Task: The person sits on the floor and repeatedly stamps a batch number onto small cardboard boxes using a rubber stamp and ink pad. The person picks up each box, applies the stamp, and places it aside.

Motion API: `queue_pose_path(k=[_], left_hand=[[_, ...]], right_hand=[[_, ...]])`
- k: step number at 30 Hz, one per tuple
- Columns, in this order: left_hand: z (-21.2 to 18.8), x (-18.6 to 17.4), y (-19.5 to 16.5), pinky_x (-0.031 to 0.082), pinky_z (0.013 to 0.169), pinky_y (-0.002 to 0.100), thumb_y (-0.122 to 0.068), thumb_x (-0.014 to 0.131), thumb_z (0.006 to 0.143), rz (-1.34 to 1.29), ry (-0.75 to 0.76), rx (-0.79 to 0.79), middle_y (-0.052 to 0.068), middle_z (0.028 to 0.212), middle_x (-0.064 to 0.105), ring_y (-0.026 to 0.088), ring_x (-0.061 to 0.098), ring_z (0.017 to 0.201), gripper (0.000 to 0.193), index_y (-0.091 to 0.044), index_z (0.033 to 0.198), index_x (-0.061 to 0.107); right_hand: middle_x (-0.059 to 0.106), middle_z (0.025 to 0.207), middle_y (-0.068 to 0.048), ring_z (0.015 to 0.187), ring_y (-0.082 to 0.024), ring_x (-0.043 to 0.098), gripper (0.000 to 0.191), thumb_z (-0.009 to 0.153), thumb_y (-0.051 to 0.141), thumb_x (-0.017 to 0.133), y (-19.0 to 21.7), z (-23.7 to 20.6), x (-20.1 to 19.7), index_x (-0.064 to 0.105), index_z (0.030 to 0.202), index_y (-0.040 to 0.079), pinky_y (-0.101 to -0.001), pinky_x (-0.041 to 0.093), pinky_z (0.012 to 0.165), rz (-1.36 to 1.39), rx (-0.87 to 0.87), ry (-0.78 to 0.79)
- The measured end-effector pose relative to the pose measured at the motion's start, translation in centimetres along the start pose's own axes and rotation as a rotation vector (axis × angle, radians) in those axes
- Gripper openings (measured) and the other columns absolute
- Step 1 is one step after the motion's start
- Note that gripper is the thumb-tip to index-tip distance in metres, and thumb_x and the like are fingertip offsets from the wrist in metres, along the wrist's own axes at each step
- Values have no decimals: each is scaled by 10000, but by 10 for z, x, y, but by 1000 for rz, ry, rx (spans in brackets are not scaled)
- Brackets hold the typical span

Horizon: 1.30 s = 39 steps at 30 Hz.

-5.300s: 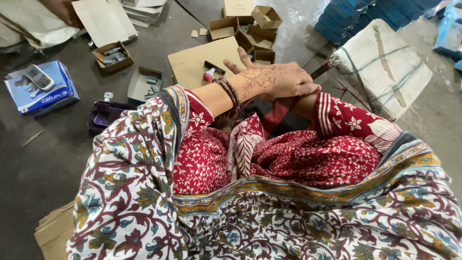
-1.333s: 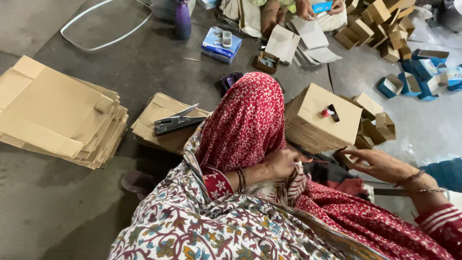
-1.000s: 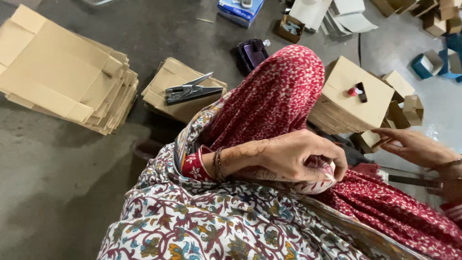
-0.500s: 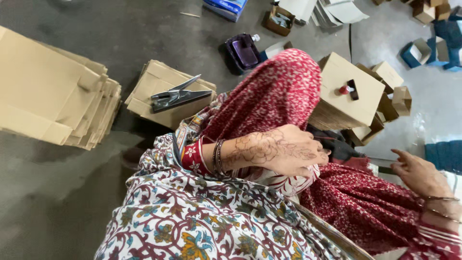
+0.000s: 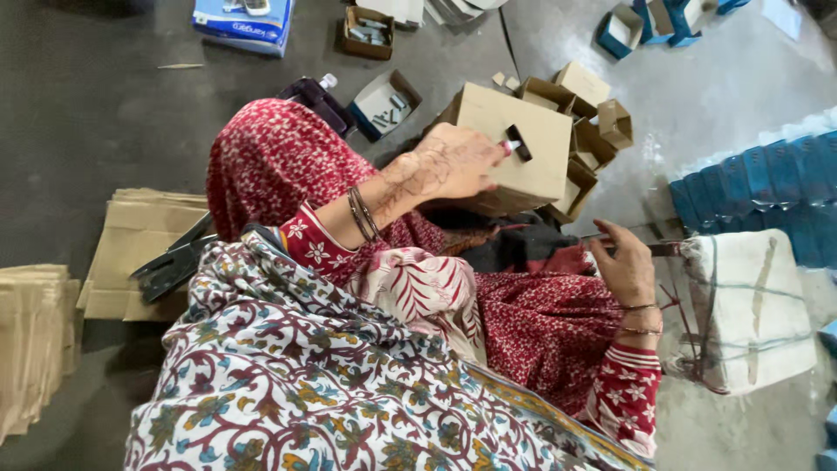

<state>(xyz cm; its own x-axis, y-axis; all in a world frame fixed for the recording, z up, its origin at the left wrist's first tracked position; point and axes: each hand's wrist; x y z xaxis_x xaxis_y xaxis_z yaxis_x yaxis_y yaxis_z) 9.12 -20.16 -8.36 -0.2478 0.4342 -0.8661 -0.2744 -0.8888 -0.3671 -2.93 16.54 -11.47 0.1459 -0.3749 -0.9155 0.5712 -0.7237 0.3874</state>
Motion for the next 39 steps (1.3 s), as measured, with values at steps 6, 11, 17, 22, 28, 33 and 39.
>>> queue_pose_path(k=[6, 11, 17, 22, 28, 33, 39], left_hand=[[-1, 35, 75, 580, 669, 410, -373, 781, 794, 203, 172, -287, 129, 856, 760, 303, 753, 800, 265, -118, 867, 786], [-13, 11, 129, 585, 666, 392, -437, 787, 809, 353, 142, -503, 144, 892, 772, 293, 758, 837, 343, -106, 897, 803], [-23, -46, 187, 587, 685, 433, -392, 796, 826, 352, 181, -813, 180, 953, 759, 324, 751, 865, 357, -65, 971, 790], [-34, -58, 219, 569, 734, 456, -376, 817, 783, 255, 65, -977, 170, 995, 749, 341, 727, 903, 401, -78, 1047, 767], [-28, -28, 237, 565, 818, 457, -333, 774, 843, 320, 200, -1067, 194, 1101, 716, 361, 685, 1037, 356, -46, 1053, 766], [-27, -8, 239, 537, 862, 485, -231, 666, 965, 402, 121, -981, 166, 1190, 666, 364, 583, 1169, 227, -57, 1077, 760], [-12, 5, 239, 498, 843, 496, -178, 701, 804, 466, 75, -913, 138, 1175, 662, 341, 551, 1178, 356, -87, 1148, 726]], right_hand=[[683, 1236, -141, 1063, -303, 682, 420, 922, 114, 724, 38, 47, 23, 671, 1339, 104, -416, 563, 878, -76, -249, -109], [670, 1145, -102, 926, -252, 679, 448, 928, 108, 703, 87, 85, 52, 631, 1370, 124, -388, 574, 783, -47, -184, -46], [659, 1133, -118, 874, -271, 670, 519, 937, 129, 720, 118, 108, 90, 565, 1432, 124, -412, 560, 757, -108, -218, 19], [655, 1120, -141, 974, -319, 676, 523, 959, 116, 718, 119, 118, 106, 562, 1458, 104, -420, 569, 749, -213, -300, -8], [662, 1109, -164, 949, -350, 678, 569, 916, 148, 754, 116, 121, 107, 555, 1443, 72, -445, 567, 747, -204, -241, 26], [693, 1081, -130, 897, -298, 701, 480, 940, 76, 764, 125, 119, 95, 605, 1392, 93, -393, 580, 744, -125, -290, -111], [688, 1030, -108, 748, -189, 666, 443, 902, -25, 781, 130, 94, 69, 674, 1322, 67, -325, 567, 667, 27, -162, -287]])
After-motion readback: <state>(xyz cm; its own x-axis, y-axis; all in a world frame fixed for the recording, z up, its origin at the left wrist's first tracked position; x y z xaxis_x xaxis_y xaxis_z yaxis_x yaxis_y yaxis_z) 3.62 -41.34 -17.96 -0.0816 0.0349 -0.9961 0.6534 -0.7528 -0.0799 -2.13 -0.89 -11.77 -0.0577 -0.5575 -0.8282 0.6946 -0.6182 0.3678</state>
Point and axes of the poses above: each hand's wrist, its own z-axis towards the middle knuckle, its own x-axis out of the palm, y = z × x
